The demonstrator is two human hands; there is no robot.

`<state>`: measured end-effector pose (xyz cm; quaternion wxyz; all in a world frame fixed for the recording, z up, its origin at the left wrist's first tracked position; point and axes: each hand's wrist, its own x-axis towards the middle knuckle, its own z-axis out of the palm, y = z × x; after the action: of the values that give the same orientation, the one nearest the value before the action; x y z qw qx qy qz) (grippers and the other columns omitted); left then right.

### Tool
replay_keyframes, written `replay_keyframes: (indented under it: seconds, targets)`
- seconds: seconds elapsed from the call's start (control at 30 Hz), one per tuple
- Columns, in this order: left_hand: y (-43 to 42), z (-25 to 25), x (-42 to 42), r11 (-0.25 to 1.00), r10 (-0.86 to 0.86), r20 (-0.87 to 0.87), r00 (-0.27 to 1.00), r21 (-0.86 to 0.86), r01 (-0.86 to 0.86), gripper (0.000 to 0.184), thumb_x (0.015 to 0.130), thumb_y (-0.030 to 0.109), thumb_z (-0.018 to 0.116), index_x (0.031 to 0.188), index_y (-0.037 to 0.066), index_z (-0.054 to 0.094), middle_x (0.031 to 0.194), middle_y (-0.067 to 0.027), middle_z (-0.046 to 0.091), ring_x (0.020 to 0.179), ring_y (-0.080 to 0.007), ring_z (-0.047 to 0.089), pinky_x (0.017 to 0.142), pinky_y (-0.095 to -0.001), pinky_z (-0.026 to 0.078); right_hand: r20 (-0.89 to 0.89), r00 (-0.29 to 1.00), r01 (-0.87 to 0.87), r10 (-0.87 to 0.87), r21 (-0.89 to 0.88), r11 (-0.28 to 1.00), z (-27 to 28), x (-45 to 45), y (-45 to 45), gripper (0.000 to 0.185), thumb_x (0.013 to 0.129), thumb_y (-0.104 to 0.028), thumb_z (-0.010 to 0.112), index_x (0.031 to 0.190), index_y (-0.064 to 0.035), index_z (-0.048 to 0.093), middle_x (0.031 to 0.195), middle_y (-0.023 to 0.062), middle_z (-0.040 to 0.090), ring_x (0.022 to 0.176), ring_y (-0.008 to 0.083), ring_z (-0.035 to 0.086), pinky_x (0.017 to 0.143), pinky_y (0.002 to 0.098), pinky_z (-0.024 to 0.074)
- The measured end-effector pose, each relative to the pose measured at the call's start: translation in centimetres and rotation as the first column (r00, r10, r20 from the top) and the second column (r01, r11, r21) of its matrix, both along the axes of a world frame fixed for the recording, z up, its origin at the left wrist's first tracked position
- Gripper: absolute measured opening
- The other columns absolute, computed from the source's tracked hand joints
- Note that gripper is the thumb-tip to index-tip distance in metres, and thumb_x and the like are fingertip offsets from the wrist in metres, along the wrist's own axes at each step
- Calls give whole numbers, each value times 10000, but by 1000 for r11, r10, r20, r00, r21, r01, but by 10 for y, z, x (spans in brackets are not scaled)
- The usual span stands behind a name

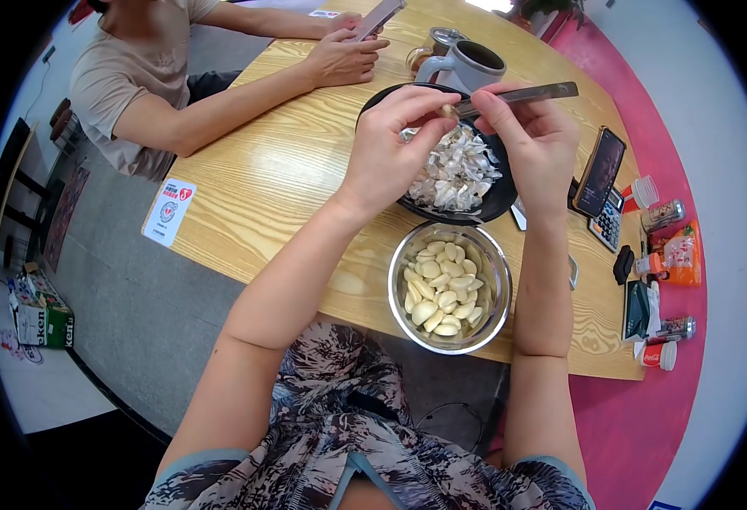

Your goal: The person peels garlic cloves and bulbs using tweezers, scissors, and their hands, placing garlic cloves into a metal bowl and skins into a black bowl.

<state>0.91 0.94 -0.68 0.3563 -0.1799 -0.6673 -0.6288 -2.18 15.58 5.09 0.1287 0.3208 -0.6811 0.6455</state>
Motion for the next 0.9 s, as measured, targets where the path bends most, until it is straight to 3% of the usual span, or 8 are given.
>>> replay_keyframes:
  seconds: [0.2,0.37,0.5,0.57,0.63,0.73,0.8,0.9]
  targets:
    - [-1,-1,0,992,-107,49,993,79,103,250,866,-18,611,1115,-14,637,1056,-60,626,909,-101,615,790,-217,502,33,998,63,-62,-19,998,-1,-7,3,126,822,-96,718,884,9,684,746,33,668,636,66,586,574,187,453]
    - [-6,2,-2,920,-265,115,957,329,215,311,907,43,584,1212,-21,575,1041,-74,645,943,-123,612,847,-257,514,37,995,89,-92,66,994,-16,-27,7,125,819,-101,715,862,11,684,728,39,664,622,64,583,560,192,450]
    - [-12,-2,-6,849,-370,126,920,447,280,326,925,74,568,1239,-11,554,1079,-83,637,970,-142,611,878,-282,516,-11,982,185,-191,306,934,-25,-31,8,154,803,-120,706,852,23,674,703,66,661,601,100,589,563,254,463]
    - [-12,-2,-9,768,-463,63,884,526,365,334,932,88,563,1249,-15,541,1117,-93,620,989,-150,608,902,-293,513,-35,986,139,-164,718,682,-26,-31,11,155,784,-123,711,845,13,669,698,94,654,620,158,608,594,299,474]
    - [-11,-2,-8,743,-495,63,867,547,385,329,933,88,561,1244,-17,544,1130,-95,610,992,-151,608,909,-299,512,135,982,-11,-135,747,665,-32,-39,13,170,764,-134,720,834,10,662,699,122,643,647,207,623,623,332,479]
    - [-12,-2,-8,733,-516,75,854,554,394,313,935,79,553,1231,-23,552,1153,-100,591,995,-154,609,919,-301,510,-4,989,124,-145,541,832,-28,-37,10,181,782,-131,724,860,19,658,721,99,664,663,163,631,624,298,486]
    - [-12,-2,-8,750,-503,89,860,539,383,303,936,69,547,1223,-26,557,1163,-102,582,995,-156,610,922,-299,509,35,990,133,-138,109,985,-8,-19,4,166,818,-112,712,908,19,662,776,72,683,702,116,631,640,252,496]
    - [-8,-2,-5,903,-333,96,938,319,287,286,929,28,538,1208,-33,567,1171,-97,560,995,-153,609,919,-280,506,56,997,60,-55,-93,994,3,-2,-1,150,845,-82,692,956,14,662,836,56,686,735,89,626,654,207,497]
